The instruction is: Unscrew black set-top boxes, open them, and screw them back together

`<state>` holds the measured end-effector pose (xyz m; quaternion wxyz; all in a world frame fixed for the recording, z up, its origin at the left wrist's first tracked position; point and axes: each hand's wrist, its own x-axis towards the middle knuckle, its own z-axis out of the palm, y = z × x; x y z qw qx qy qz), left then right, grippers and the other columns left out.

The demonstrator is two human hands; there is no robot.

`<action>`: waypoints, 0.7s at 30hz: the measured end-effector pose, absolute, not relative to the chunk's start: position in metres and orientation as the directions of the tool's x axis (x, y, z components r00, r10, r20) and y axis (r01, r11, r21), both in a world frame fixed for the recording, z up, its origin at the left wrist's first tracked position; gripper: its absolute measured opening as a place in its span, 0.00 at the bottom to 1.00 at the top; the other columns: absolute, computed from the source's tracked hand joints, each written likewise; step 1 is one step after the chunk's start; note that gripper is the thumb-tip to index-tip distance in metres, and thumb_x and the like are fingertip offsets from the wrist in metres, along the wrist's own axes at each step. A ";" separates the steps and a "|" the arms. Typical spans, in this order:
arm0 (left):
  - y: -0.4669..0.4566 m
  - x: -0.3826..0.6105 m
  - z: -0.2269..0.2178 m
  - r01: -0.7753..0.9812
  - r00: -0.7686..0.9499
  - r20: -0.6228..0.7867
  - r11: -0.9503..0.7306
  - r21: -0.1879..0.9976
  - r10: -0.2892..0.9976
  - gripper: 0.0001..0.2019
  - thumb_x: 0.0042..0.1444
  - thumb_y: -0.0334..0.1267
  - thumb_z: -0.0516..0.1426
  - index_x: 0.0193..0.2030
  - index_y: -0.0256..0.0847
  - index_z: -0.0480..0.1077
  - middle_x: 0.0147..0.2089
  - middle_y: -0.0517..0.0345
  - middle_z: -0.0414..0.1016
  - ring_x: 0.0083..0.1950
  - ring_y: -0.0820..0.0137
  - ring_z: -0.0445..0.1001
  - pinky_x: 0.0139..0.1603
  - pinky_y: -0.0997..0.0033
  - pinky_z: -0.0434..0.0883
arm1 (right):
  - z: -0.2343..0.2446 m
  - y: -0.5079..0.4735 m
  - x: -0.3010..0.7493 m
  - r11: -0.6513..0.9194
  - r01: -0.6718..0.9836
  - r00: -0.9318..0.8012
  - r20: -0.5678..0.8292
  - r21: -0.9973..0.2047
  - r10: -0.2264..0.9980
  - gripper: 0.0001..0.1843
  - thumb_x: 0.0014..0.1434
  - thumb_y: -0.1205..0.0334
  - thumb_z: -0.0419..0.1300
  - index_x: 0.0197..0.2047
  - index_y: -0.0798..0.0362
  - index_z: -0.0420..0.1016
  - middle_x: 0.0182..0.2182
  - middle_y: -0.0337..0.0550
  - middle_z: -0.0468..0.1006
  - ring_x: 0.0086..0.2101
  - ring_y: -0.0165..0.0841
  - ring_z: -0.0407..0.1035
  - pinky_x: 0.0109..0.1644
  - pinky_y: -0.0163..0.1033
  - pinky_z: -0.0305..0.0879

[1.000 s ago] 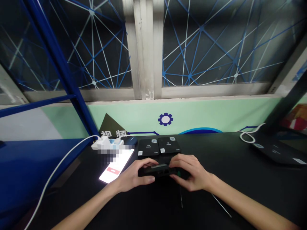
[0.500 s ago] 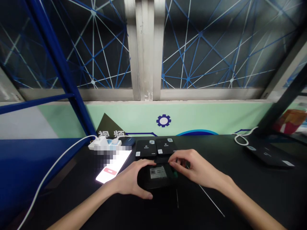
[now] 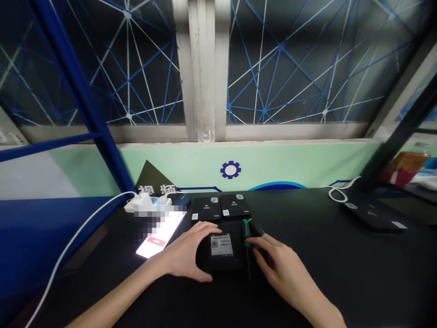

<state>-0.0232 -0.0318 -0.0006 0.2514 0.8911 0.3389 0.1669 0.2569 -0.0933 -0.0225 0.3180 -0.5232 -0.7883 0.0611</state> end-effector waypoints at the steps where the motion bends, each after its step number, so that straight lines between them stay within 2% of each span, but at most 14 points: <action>1: -0.032 -0.024 -0.001 0.523 0.713 0.129 -0.646 0.557 0.689 0.47 0.37 0.44 0.71 0.66 0.51 0.61 0.67 0.51 0.60 0.67 0.51 0.61 0.66 0.50 0.63 | -0.024 -0.093 0.255 0.441 0.794 -0.259 0.424 -0.418 0.868 0.15 0.65 0.66 0.53 0.52 0.45 0.75 0.37 0.44 0.78 0.32 0.38 0.77 0.33 0.38 0.70; 9: -0.030 -0.027 -0.004 0.590 0.699 0.073 -0.632 0.503 0.711 0.49 0.38 0.50 0.71 0.68 0.54 0.57 0.71 0.53 0.55 0.67 0.50 0.61 0.66 0.49 0.63 | -0.022 -0.093 0.246 0.303 0.841 -0.221 0.227 -0.448 0.948 0.16 0.67 0.60 0.52 0.54 0.42 0.75 0.42 0.42 0.77 0.38 0.38 0.77 0.38 0.39 0.68; 12: -0.030 -0.027 -0.006 0.609 0.693 0.064 -0.631 0.482 0.718 0.50 0.38 0.51 0.71 0.69 0.56 0.55 0.72 0.54 0.53 0.68 0.50 0.61 0.65 0.49 0.64 | -0.022 -0.094 0.247 0.268 0.842 -0.189 0.208 -0.469 0.960 0.15 0.64 0.61 0.55 0.53 0.41 0.74 0.43 0.41 0.77 0.40 0.39 0.76 0.39 0.39 0.67; 17: -0.031 -0.027 -0.007 0.643 0.683 0.068 -0.642 0.417 0.727 0.51 0.39 0.59 0.69 0.70 0.57 0.54 0.73 0.55 0.53 0.69 0.47 0.58 0.65 0.45 0.63 | -0.028 -0.094 0.247 0.231 0.842 -0.157 0.187 -0.488 0.970 0.15 0.59 0.65 0.57 0.49 0.44 0.71 0.36 0.39 0.76 0.33 0.37 0.73 0.35 0.38 0.62; 21: -0.030 -0.029 -0.005 0.661 0.685 0.085 -0.666 0.345 0.723 0.54 0.36 0.68 0.67 0.70 0.55 0.56 0.72 0.53 0.54 0.69 0.43 0.57 0.65 0.41 0.61 | -0.033 -0.094 0.245 0.234 0.818 -0.168 0.172 -0.525 0.971 0.15 0.59 0.69 0.54 0.48 0.45 0.69 0.28 0.35 0.73 0.28 0.35 0.70 0.32 0.37 0.59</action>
